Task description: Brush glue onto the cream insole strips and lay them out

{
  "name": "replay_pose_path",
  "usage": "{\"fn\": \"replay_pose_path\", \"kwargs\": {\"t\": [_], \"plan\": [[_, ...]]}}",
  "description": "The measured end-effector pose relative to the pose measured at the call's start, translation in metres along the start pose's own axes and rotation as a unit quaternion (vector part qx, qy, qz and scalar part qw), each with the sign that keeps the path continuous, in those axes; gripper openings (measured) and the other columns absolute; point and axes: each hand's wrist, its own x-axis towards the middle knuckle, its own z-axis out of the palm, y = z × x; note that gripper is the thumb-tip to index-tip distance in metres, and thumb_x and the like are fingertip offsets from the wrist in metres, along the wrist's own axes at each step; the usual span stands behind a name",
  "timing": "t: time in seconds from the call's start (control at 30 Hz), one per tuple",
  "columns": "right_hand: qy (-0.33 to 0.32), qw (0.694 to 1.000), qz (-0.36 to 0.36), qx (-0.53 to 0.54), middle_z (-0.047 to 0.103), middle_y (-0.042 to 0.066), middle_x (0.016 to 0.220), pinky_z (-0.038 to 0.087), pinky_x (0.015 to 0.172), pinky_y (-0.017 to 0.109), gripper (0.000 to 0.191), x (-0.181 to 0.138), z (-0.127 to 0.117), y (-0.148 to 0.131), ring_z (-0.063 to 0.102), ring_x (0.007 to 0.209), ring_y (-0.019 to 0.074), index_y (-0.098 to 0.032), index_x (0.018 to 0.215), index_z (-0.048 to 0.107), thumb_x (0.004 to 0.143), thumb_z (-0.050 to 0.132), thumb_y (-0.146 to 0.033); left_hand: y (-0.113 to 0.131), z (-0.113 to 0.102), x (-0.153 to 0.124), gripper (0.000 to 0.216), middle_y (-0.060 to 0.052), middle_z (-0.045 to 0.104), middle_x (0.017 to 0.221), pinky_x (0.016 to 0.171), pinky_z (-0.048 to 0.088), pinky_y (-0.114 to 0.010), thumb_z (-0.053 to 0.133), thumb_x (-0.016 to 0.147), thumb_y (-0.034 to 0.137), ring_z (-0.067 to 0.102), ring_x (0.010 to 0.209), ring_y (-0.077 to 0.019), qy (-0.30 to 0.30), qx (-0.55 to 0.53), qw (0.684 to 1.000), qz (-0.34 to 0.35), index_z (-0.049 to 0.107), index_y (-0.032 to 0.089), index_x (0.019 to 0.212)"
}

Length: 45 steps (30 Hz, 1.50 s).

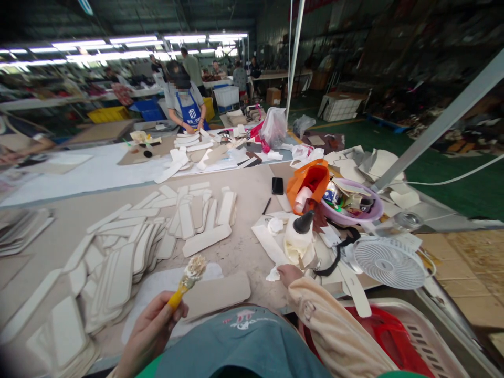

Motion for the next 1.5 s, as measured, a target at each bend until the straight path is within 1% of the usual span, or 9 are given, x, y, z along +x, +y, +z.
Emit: {"fn": "replay_pose_path", "kwargs": {"t": [0.23,0.33,0.47,0.67,0.83,1.0,1.1,1.27,1.5], "plan": [[0.023,0.999,0.002,0.035,0.067,0.003,0.076,0.044,0.067,0.030,0.004,-0.008,-0.004,-0.004,0.062,0.071,0.0203,-0.023,0.077,0.059,0.076,0.056,-0.024,0.000,0.002,0.001,0.028,0.000,0.056,0.064,0.055,0.031,-0.022,0.066,0.079,0.044,0.045,0.059,-0.0102,-0.025,-0.005,1.000,0.015,0.060,0.017,0.082],[0.015,0.999,-0.001,0.043,0.067,0.002,0.081,0.044,0.067,0.032,0.010,-0.005,-0.006,-0.001,0.062,0.072,0.0211,-0.024,0.078,0.061,0.073,0.058,-0.032,-0.001,0.004,0.000,0.028,0.000,0.056,0.062,0.054,0.028,-0.022,0.064,0.080,0.044,0.045,0.058,-0.0102,-0.032,-0.011,0.999,0.027,0.059,0.017,0.083],[-0.001,0.999,-0.033,0.019,0.064,0.005,0.075,0.044,0.073,0.038,0.025,0.002,-0.016,0.003,0.061,0.077,0.0247,-0.023,0.063,0.059,0.075,0.054,-0.044,-0.003,0.004,-0.002,0.028,0.000,0.057,0.062,0.054,0.028,-0.023,0.064,0.080,0.045,0.045,0.057,-0.0102,-0.034,-0.017,0.998,0.048,0.058,0.017,0.082],[0.088,0.988,-0.103,0.067,0.061,0.004,0.076,0.046,0.071,0.036,0.013,-0.009,-0.041,-0.016,0.059,0.073,0.0211,-0.023,0.070,0.054,0.075,0.056,-0.035,-0.002,0.006,-0.008,0.022,-0.002,0.060,0.069,0.064,0.037,-0.027,0.066,0.079,0.039,0.051,0.068,-0.0150,0.031,0.030,0.988,0.150,0.063,0.018,0.083],[0.185,0.948,-0.184,0.183,0.065,0.005,0.080,0.049,0.069,0.032,0.016,-0.030,-0.083,-0.064,0.061,0.069,0.0183,-0.023,0.082,0.061,0.083,0.056,-0.039,0.005,0.005,-0.013,0.009,-0.004,0.063,0.078,0.072,0.044,-0.030,0.064,0.081,0.024,0.056,0.077,-0.0185,0.072,0.117,0.956,0.259,0.068,0.021,0.089],[0.267,0.876,-0.340,0.212,0.065,0.004,0.076,0.049,0.062,0.027,0.004,-0.069,-0.151,-0.132,0.061,0.068,0.0157,-0.022,0.085,0.065,0.083,0.062,-0.020,0.007,-0.005,-0.017,0.027,-0.006,0.063,0.092,0.073,0.050,-0.027,0.063,0.079,0.009,0.060,0.087,-0.0179,0.073,0.263,0.875,0.400,0.066,0.022,0.102],[0.288,0.843,-0.403,0.210,0.065,0.004,0.075,0.048,0.058,0.024,0.014,-0.089,-0.179,-0.164,0.060,0.066,0.0134,-0.020,0.090,0.065,0.080,0.064,-0.010,0.009,-0.010,-0.016,0.035,-0.006,0.061,0.098,0.073,0.052,-0.025,0.059,0.079,0.003,0.060,0.089,-0.0157,0.067,0.327,0.828,0.450,0.062,0.020,0.109],[0.288,0.826,-0.448,0.185,0.066,0.005,0.078,0.050,0.059,0.023,0.020,-0.103,-0.187,-0.189,0.062,0.067,0.0131,-0.018,0.094,0.065,0.077,0.067,-0.008,0.015,-0.012,-0.017,0.040,-0.007,0.059,0.101,0.074,0.054,-0.023,0.057,0.079,-0.002,0.060,0.091,-0.0145,0.059,0.388,0.772,0.500,0.060,0.017,0.114],[0.292,0.828,-0.442,0.184,0.066,0.006,0.081,0.051,0.062,0.022,0.025,-0.103,-0.180,-0.189,0.062,0.071,0.0132,-0.017,0.100,0.064,0.078,0.065,-0.006,0.015,-0.023,-0.018,0.047,-0.009,0.060,0.105,0.086,0.053,-0.029,0.058,0.076,-0.008,0.060,0.099,-0.0173,0.113,0.466,0.670,0.566,0.060,0.015,0.117]]}}
